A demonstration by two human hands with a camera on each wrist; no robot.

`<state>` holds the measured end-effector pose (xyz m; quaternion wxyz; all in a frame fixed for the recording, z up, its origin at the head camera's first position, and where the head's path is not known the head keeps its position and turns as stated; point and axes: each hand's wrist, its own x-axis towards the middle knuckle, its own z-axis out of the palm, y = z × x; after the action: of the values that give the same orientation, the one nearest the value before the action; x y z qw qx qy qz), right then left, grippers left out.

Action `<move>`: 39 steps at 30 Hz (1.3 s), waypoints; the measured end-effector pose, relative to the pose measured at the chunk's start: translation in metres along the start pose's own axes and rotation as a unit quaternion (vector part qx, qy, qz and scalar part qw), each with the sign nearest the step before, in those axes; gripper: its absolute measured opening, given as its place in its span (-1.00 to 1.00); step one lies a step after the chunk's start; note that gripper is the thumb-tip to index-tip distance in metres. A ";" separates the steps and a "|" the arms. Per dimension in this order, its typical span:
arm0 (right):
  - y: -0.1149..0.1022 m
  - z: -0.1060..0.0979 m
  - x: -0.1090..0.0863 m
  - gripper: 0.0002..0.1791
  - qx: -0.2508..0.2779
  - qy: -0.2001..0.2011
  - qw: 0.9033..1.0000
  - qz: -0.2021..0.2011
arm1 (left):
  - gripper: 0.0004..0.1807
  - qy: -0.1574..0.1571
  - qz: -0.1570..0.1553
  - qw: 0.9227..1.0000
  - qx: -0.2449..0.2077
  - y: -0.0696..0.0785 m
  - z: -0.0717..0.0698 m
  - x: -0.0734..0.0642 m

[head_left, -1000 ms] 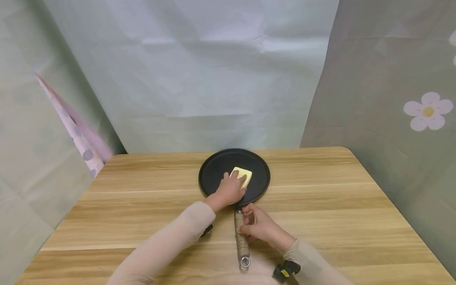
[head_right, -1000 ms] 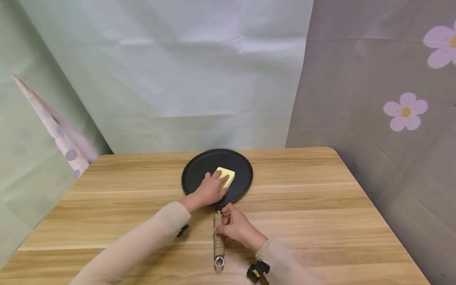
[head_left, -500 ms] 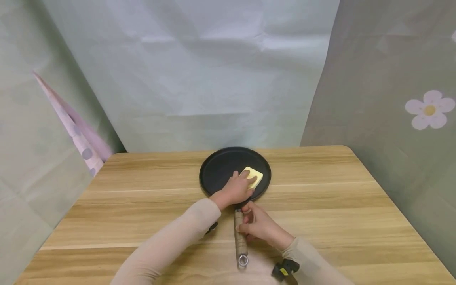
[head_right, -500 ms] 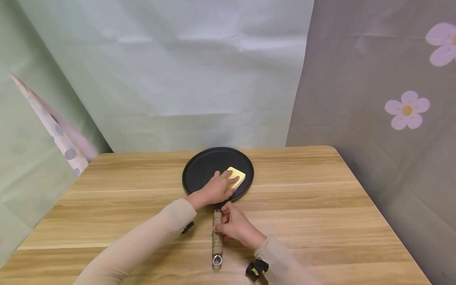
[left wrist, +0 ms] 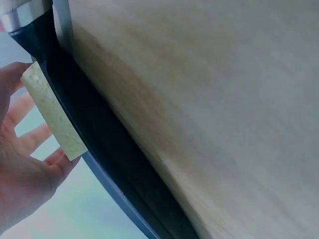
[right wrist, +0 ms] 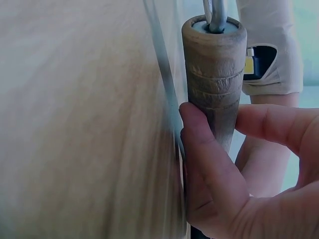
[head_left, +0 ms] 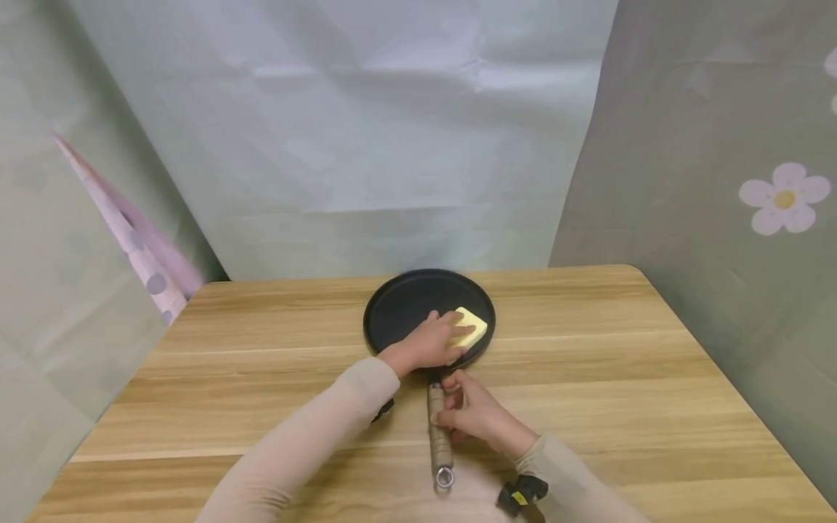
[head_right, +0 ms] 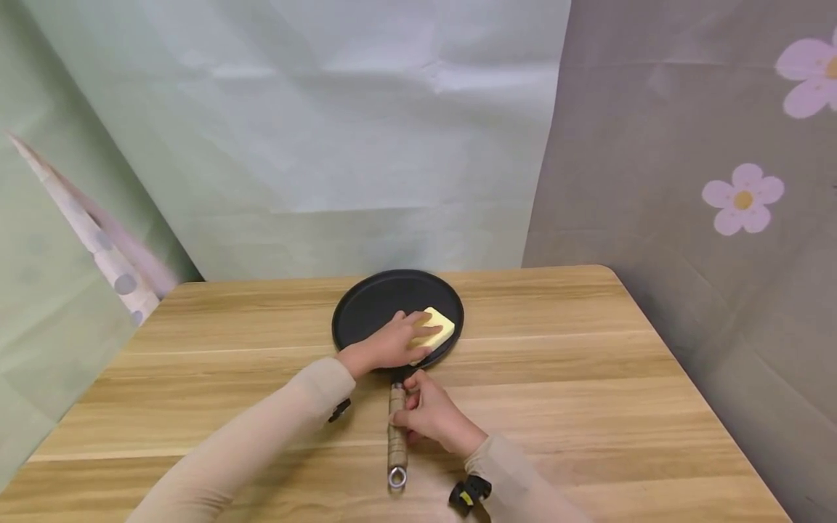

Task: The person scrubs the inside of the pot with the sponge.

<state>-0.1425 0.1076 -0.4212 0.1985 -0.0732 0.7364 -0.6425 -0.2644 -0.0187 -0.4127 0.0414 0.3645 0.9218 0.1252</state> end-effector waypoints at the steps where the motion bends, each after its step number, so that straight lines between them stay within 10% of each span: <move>1: 0.000 0.000 0.000 -0.49 0.000 0.000 1.000 0.000 | -0.46 -0.001 0.001 1.000 0.000 -0.001 0.000 0.001; 25: 0.003 -0.001 0.002 -0.52 0.010 -0.001 1.000 0.005 | -0.44 0.015 -0.094 0.995 -0.006 -0.043 -0.010 0.013; 39: 0.002 -0.002 0.002 -0.52 -0.009 0.004 1.000 0.002 | -0.43 0.035 -0.201 0.979 -0.012 -0.064 -0.018 0.018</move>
<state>-0.1443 0.1091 -0.4231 0.1965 -0.0705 0.7432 -0.6357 -0.3234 -0.0549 -0.4115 0.0378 0.1671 0.9755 0.1380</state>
